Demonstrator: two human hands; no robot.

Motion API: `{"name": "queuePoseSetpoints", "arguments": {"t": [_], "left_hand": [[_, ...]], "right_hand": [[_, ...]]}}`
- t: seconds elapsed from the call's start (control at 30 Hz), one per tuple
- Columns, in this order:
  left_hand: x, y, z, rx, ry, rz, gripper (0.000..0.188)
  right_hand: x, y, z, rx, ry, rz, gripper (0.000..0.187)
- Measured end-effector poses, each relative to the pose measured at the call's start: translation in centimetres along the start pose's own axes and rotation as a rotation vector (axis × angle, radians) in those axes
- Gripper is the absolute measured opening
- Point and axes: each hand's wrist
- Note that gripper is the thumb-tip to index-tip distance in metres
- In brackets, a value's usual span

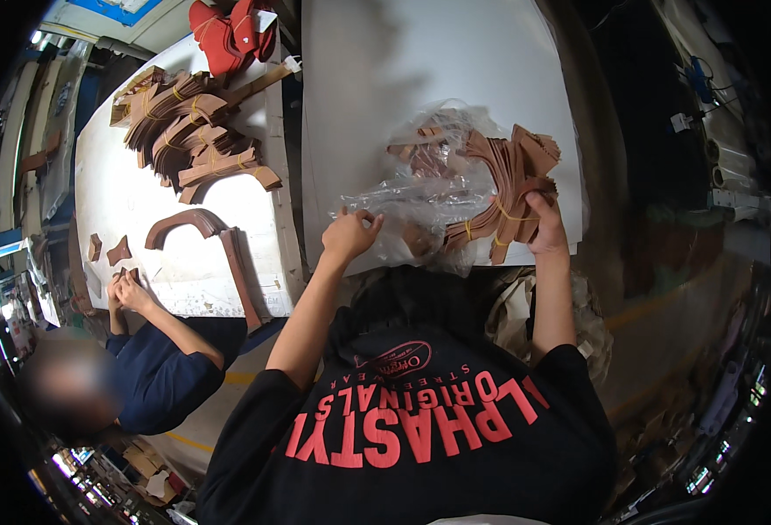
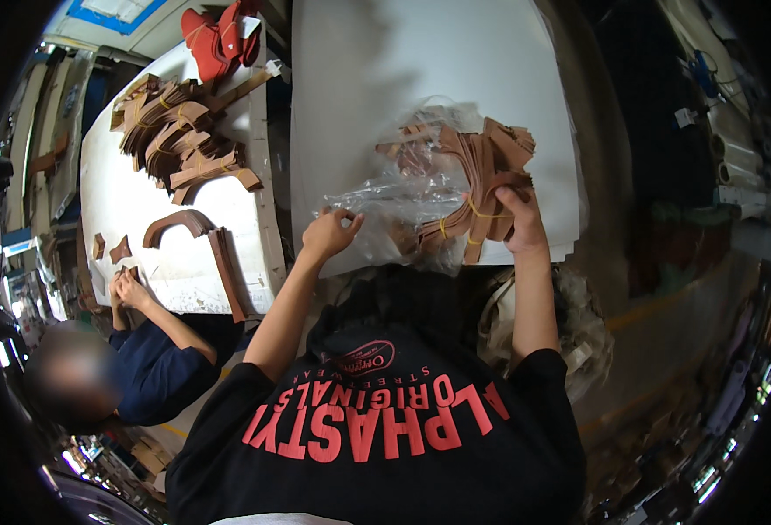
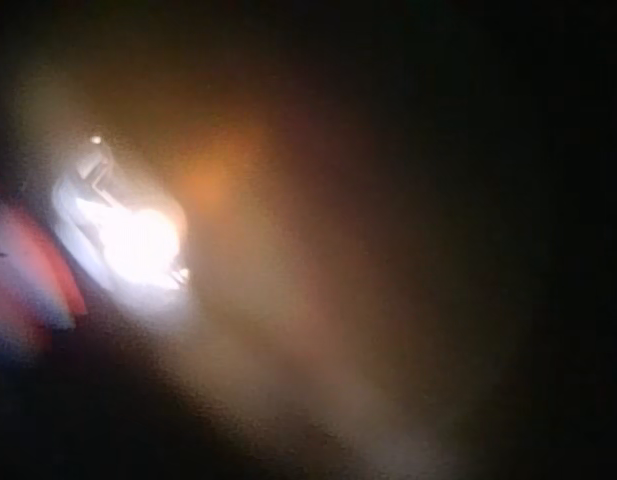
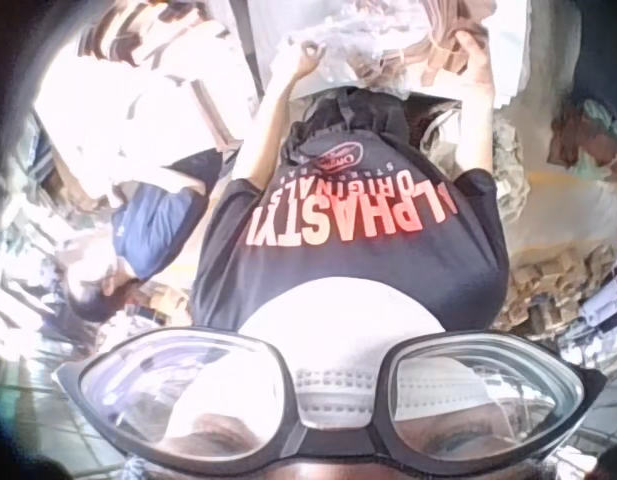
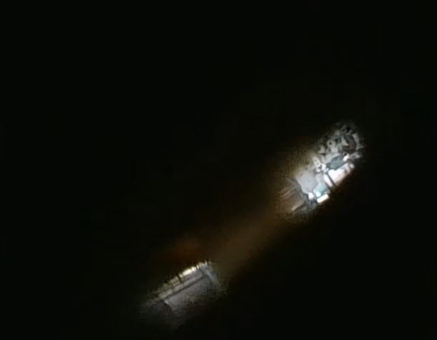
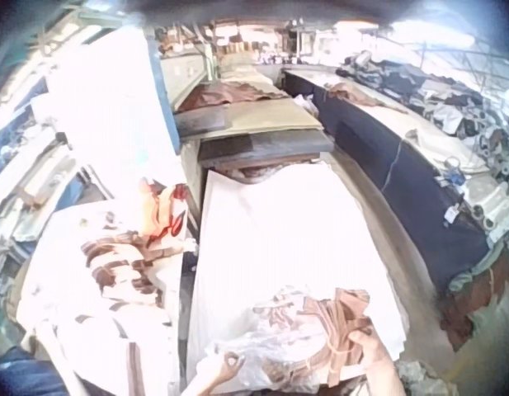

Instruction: The person repeatedly picks up bundles of brown leather parts, places them into a clear plastic bag, and sets the bag on the table. The person also handles a white rectangular object briefly. A coworker across the table is seen sanding similar leather parts.

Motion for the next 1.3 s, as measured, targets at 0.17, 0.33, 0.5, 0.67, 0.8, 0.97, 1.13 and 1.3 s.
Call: {"name": "queuePoseSetpoints", "arguments": {"t": [0.17,0.33,0.5,0.67,0.8,0.97,1.13,1.3], "left_hand": [[-0.2,1.1,-0.1,0.172,-0.222,-0.07,0.055],[-0.2,1.0,3.1,0.147,-0.415,0.069,0.082],[-0.8,-1.1,4.2,-0.005,0.021,0.432,0.041],[2.8,-4.9,-0.9,0.117,-0.127,-0.095,0.043],[4.0,-5.6,-0.9,0.124,-0.66,-0.201,0.044],[6.0,-5.3,-1.7,0.256,-0.981,0.001,0.046],[4.5,-5.1,-0.8,0.202,-1.287,-0.114,0.037],[2.7,-5.0,-1.1,0.117,-0.957,-0.211,0.049]], "right_hand": [[0.6,0.6,-0.6,0.044,0.062,0.037,0.057],[-1.1,1.7,-1.5,0.011,0.189,0.115,0.04],[-1.3,3.6,-1.9,-0.046,0.103,0.218,0.043],[-2.7,4.8,-0.9,-0.113,-0.079,0.206,0.074],[-4.9,5.5,-0.9,-0.123,-0.067,0.305,0.07],[-7.2,6.1,-2.2,0.035,-0.443,0.348,0.103],[-6.2,8.1,-7.1,-0.087,-0.717,0.596,0.104],[0.9,11.6,-16.1,-0.483,-0.887,0.221,0.097]]}}
Point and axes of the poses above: each hand's wrist, its own y-axis towards the middle knuckle, its own x-axis out of the back of the hand, z = x × y, and after that the axes turned 14 degrees about -x, right-handed
